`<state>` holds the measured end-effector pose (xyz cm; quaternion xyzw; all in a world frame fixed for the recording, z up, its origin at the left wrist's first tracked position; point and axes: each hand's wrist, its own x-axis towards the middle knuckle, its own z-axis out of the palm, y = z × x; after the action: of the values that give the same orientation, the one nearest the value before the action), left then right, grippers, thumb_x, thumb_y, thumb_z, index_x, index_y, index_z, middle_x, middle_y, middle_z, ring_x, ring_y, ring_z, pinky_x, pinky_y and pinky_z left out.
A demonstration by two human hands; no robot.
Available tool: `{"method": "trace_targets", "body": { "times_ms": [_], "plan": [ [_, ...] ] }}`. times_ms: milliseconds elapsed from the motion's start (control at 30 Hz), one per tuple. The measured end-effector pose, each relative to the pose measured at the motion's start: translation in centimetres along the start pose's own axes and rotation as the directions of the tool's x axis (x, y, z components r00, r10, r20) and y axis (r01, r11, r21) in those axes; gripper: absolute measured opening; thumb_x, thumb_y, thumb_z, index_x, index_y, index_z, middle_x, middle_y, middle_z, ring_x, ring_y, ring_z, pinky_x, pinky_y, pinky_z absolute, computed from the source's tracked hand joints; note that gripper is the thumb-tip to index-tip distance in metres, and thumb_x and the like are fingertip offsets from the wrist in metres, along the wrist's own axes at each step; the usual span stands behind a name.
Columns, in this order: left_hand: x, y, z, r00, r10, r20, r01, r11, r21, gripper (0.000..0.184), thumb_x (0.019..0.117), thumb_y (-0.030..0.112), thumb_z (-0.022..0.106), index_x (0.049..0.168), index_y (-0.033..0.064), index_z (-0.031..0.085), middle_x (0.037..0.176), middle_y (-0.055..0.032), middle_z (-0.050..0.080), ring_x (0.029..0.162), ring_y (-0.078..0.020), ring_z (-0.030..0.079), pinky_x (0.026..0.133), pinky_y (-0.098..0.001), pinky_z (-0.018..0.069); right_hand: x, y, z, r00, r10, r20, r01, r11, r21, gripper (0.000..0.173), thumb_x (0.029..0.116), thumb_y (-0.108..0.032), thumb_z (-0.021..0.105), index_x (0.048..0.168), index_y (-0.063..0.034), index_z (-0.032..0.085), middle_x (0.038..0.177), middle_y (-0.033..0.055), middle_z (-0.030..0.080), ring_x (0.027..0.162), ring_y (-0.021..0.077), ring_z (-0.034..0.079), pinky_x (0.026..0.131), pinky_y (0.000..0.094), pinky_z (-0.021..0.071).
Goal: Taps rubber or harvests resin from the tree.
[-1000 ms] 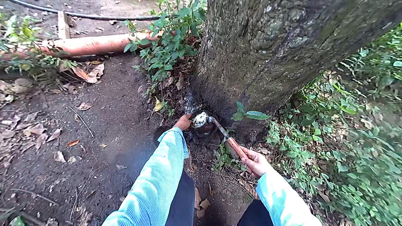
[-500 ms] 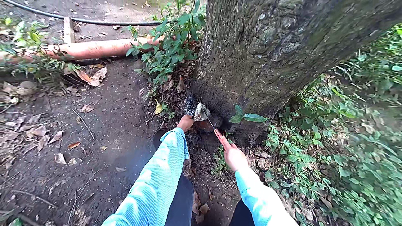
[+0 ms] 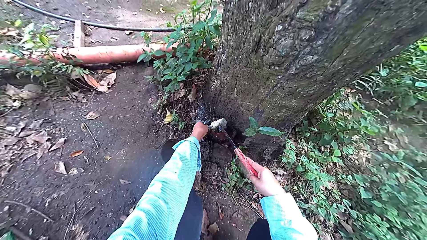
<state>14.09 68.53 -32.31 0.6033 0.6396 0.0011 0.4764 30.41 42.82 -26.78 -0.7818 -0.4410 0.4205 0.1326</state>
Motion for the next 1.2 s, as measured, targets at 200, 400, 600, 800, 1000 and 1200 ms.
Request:
{"method": "trace_targets", "body": {
  "times_ms": [200,400,600,800,1000,1200],
  "plan": [
    [-1.0,0.5,0.7,0.996,0.063,0.065,-0.034,0.925,-0.378,0.063,0.1013,0.039,0.065,0.150,0.0035,0.046,0.148,-0.0268,0.050,0.135,-0.0430,0.051,0.106,-0.0616,0.0445,2.9,-1.5,1.9,0.999,0.051,0.007,-0.051,0.960,0.275,0.065,0.1030,-0.007,0.051,0.163,-0.0146,0.027,0.108,0.0165,0.063,0.054,0.0158,0.054,0.053,0.0333,0.0501],
    [-0.4,0.4,1.7,0.994,0.021,0.109,0.015,0.949,-0.316,0.066,0.0935,0.004,0.065,0.153,0.0042,0.038,0.142,-0.0282,0.053,0.125,-0.0414,0.059,0.097,-0.0574,0.0539,1.8,-2.7,0.9,0.995,0.075,0.062,-0.081,0.990,0.115,0.067,0.1034,-0.009,0.052,0.164,-0.0150,0.024,0.119,0.0192,0.064,0.064,0.0219,0.062,0.064,0.0399,0.0556],
    [-1.5,1.1,1.8,0.999,0.001,0.053,-0.001,1.000,-0.008,0.059,0.0948,0.010,0.064,0.149,0.0022,0.043,0.138,-0.0286,0.057,0.123,-0.0405,0.062,0.097,-0.0576,0.0541,4.5,-3.6,4.1,0.992,0.127,0.003,-0.122,0.949,0.289,0.062,0.1059,-0.013,0.049,0.163,-0.0140,0.025,0.111,0.0187,0.063,0.068,0.0236,0.062,0.064,0.0407,0.0542],
    [-3.4,1.3,0.4,1.000,0.010,0.022,-0.014,0.983,0.185,0.048,0.0950,0.015,0.065,0.139,0.0006,0.054,0.131,-0.0276,0.062,0.118,-0.0400,0.064,0.096,-0.0581,0.0534,7.2,-4.1,6.1,0.992,0.123,-0.026,-0.109,0.941,0.321,0.059,0.1056,-0.013,0.050,0.161,-0.0133,0.031,0.117,0.0200,0.064,0.074,0.0258,0.064,0.070,0.0428,0.0549],
    [-4.7,1.1,-0.8,0.998,0.059,-0.022,-0.050,0.954,0.297,0.052,0.0943,0.017,0.066,0.141,-0.0006,0.053,0.130,-0.0277,0.063,0.121,-0.0413,0.063,0.101,-0.0598,0.0503,9.1,-4.9,7.1,0.989,0.139,-0.046,-0.113,0.924,0.365,0.058,0.1058,-0.016,0.053,0.160,-0.0137,0.034,0.122,0.0215,0.064,0.082,0.0291,0.067,0.075,0.0459,0.0557],
    [-6.9,0.4,-2.3,0.996,0.062,-0.060,-0.037,0.934,0.356,0.065,0.0933,0.014,0.066,0.152,0.0017,0.042,0.135,-0.0280,0.061,0.128,-0.0425,0.059,0.106,-0.0610,0.0462,10.3,-5.3,7.7,0.986,0.165,-0.033,-0.130,0.873,0.469,0.057,0.1058,-0.020,0.055,0.160,-0.0176,0.037,0.105,0.0174,0.065,0.067,0.0227,0.061,0.062,0.0390,0.0530]
  ]
}}
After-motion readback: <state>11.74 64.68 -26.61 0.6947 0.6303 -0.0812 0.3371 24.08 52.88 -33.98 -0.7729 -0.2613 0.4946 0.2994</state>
